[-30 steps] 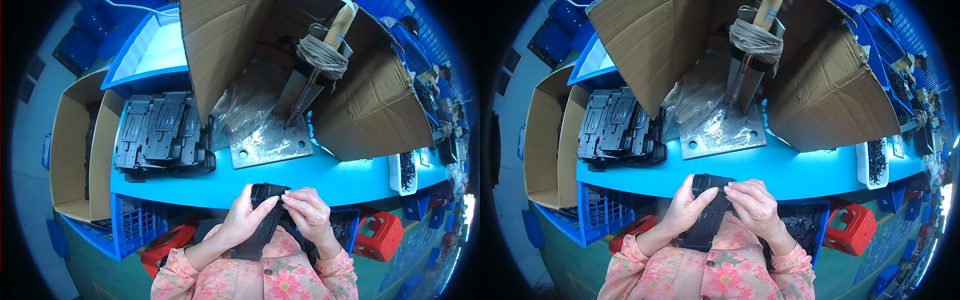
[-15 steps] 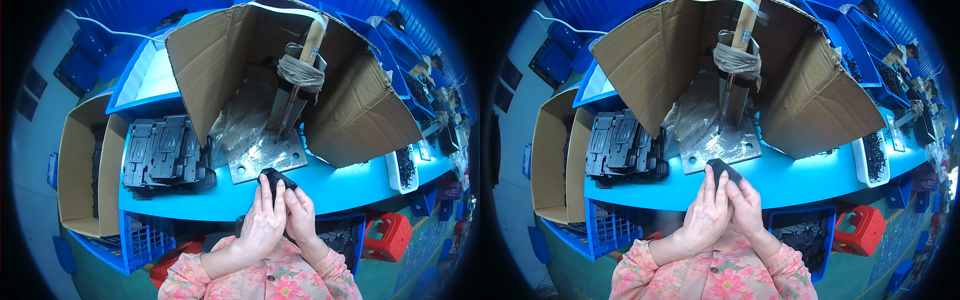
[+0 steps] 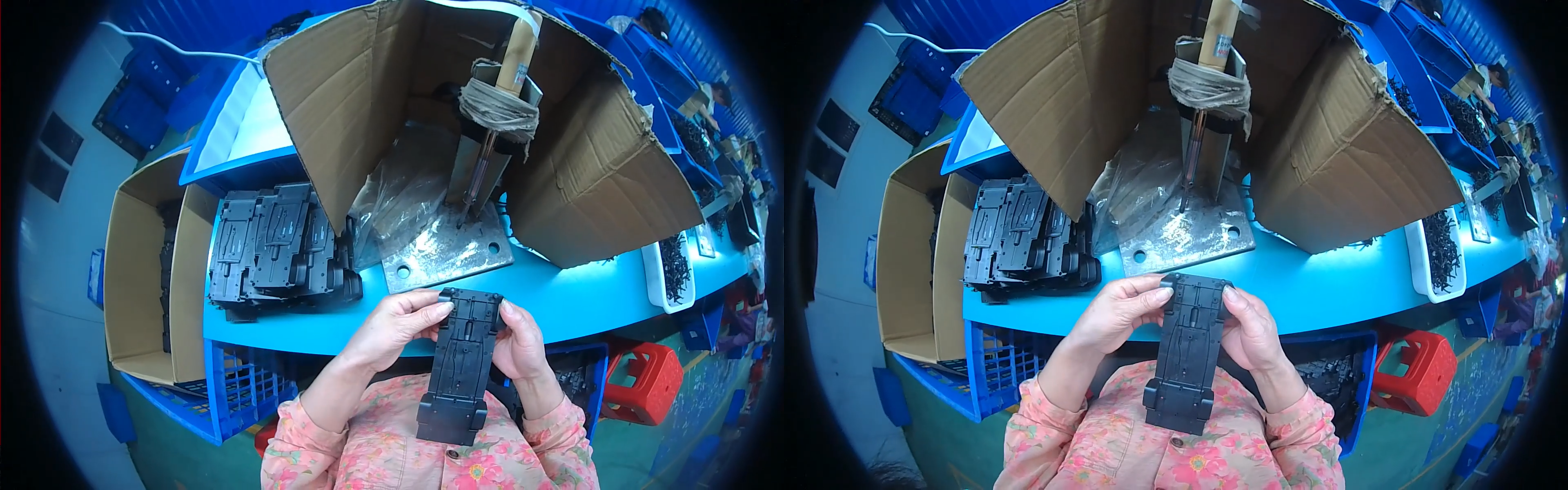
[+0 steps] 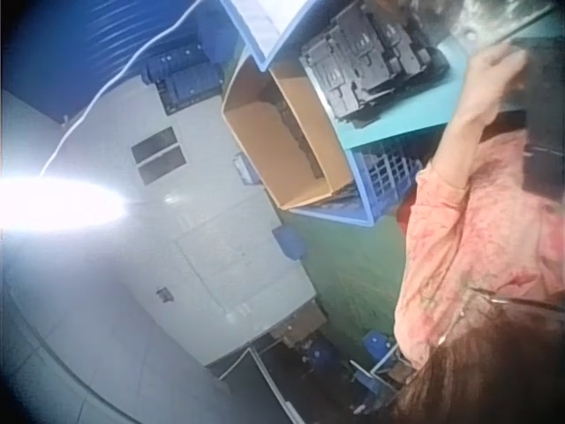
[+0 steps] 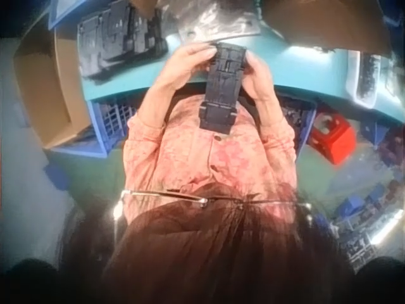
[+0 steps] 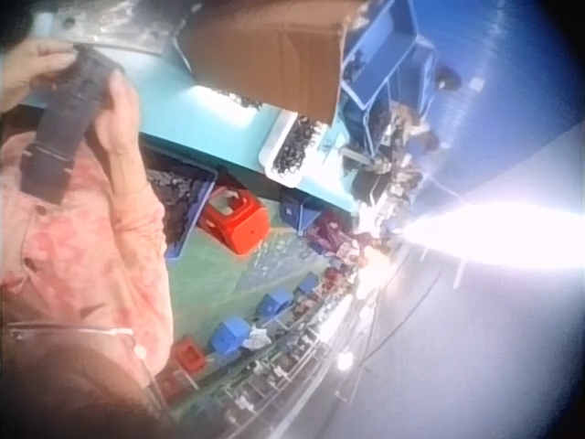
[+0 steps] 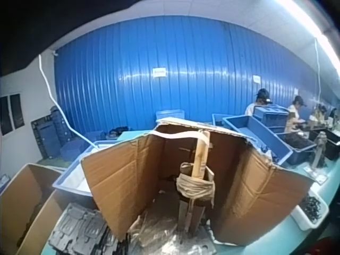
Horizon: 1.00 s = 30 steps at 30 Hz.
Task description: The person assembles small plastic pins onto toy car chassis parts by hand, taking the pins from storage bins and attaching them to the chassis at a factory workbench.
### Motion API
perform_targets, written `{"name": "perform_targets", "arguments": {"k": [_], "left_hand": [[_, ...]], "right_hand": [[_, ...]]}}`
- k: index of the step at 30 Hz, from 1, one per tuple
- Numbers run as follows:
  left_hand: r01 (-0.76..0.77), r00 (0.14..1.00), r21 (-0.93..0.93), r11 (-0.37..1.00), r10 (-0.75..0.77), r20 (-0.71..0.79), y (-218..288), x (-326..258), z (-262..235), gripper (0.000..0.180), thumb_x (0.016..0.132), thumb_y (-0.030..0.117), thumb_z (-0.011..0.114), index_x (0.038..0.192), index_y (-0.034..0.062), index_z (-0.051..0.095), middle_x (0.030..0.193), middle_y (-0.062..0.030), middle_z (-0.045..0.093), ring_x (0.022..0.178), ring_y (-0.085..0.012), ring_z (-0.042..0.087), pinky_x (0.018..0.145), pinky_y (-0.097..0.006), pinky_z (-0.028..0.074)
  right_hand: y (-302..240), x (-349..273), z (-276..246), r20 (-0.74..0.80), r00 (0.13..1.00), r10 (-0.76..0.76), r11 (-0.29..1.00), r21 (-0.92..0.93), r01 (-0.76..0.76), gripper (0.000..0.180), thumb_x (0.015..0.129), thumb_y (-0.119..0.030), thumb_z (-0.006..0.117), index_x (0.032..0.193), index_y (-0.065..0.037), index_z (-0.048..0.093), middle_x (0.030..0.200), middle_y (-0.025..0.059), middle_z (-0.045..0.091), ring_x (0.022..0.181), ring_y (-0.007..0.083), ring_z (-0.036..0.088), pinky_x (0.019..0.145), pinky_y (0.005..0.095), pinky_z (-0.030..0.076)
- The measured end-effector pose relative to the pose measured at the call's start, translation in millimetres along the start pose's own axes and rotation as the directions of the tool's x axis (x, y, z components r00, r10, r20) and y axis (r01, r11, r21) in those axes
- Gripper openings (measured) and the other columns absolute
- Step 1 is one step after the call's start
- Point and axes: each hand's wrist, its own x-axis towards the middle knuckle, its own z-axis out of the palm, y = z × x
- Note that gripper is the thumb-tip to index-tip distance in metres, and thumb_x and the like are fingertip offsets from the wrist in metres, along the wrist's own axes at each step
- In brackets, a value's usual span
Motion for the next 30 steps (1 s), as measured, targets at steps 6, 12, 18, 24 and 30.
{"name": "perform_targets", "arguments": {"k": [6, 12, 18, 24, 30], "left_hand": [[0.144, 0.989, -0.104, 0.984, -0.141, 0.043, 5.0, -1.6, -7.2, 0.022, 0.087, 0.022, 0.057, 0.1, 0.004, 0.062, 0.086, 0.001, 0.06, 0.076, -0.0058, 0.055, 0.068, -0.021, 0.047], [0.184, 0.983, -0.08, 0.98, -0.182, 0.026, 4.9, -2.6, -10.5, 0.023, 0.087, 0.022, 0.057, 0.102, 0.0042, 0.062, 0.089, -0.0014, 0.062, 0.08, -0.0071, 0.057, 0.068, -0.021, 0.048], [0.215, 0.977, -0.13, 0.968, -0.212, 0.039, 1.7, -4.0, -12.6, 0.022, 0.087, 0.021, 0.058, 0.101, 0.0038, 0.062, 0.089, -0.0019, 0.062, 0.08, -0.0079, 0.058, 0.069, -0.022, 0.049], [0.187, 0.982, -0.205, 0.961, -0.182, 0.043, -2.2, 3.1, -14.9, 0.022, 0.087, 0.019, 0.058, 0.101, 0.0031, 0.061, 0.092, -0.0022, 0.062, 0.081, -0.0089, 0.058, 0.073, -0.024, 0.048], [0.174, 0.985, -0.24, 0.955, -0.165, 0.058, -0.6, 10.6, -15.9, 0.021, 0.086, 0.019, 0.058, 0.1, 0.0044, 0.061, 0.092, -0.0018, 0.061, 0.083, -0.0086, 0.056, 0.075, -0.024, 0.046]], "right_hand": [[-15.2, -1.1, -10.0, -0.032, 0.991, 0.128, 0.98, -0.149, -0.131, 0.035, 0.092, -0.025, 0.047, 0.113, 0.003, 0.053, 0.101, 0.0085, 0.06, 0.091, 0.0144, 0.058, 0.079, 0.029, 0.047], [-23.3, 0.3, -10.0, -0.054, 0.991, 0.12, 0.924, -0.358, -0.132, 0.03, 0.089, -0.022, 0.054, 0.107, 0.001, 0.059, 0.092, 0.0056, 0.063, 0.082, 0.0111, 0.059, 0.074, 0.0253, 0.048], [-23.1, -0.3, -9.6, -0.09, 0.982, 0.165, 0.924, -0.335, -0.186, 0.029, 0.088, -0.02, 0.056, 0.105, 0.003, 0.06, 0.091, 0.0059, 0.063, 0.081, 0.0116, 0.059, 0.073, 0.0252, 0.048], [-17.9, 4.6, -12.5, -0.14, 0.981, 0.134, 0.957, -0.238, -0.165, 0.028, 0.085, -0.02, 0.06, 0.101, 0.004, 0.06, 0.089, 0.0055, 0.063, 0.079, 0.012, 0.058, 0.073, 0.026, 0.046], [-20.1, 8.7, -12.3, -0.129, 0.986, 0.11, 0.978, -0.163, -0.13, 0.029, 0.084, -0.02, 0.061, 0.101, 0.003, 0.061, 0.089, 0.0059, 0.063, 0.079, 0.0118, 0.057, 0.073, 0.0268, 0.044]]}}
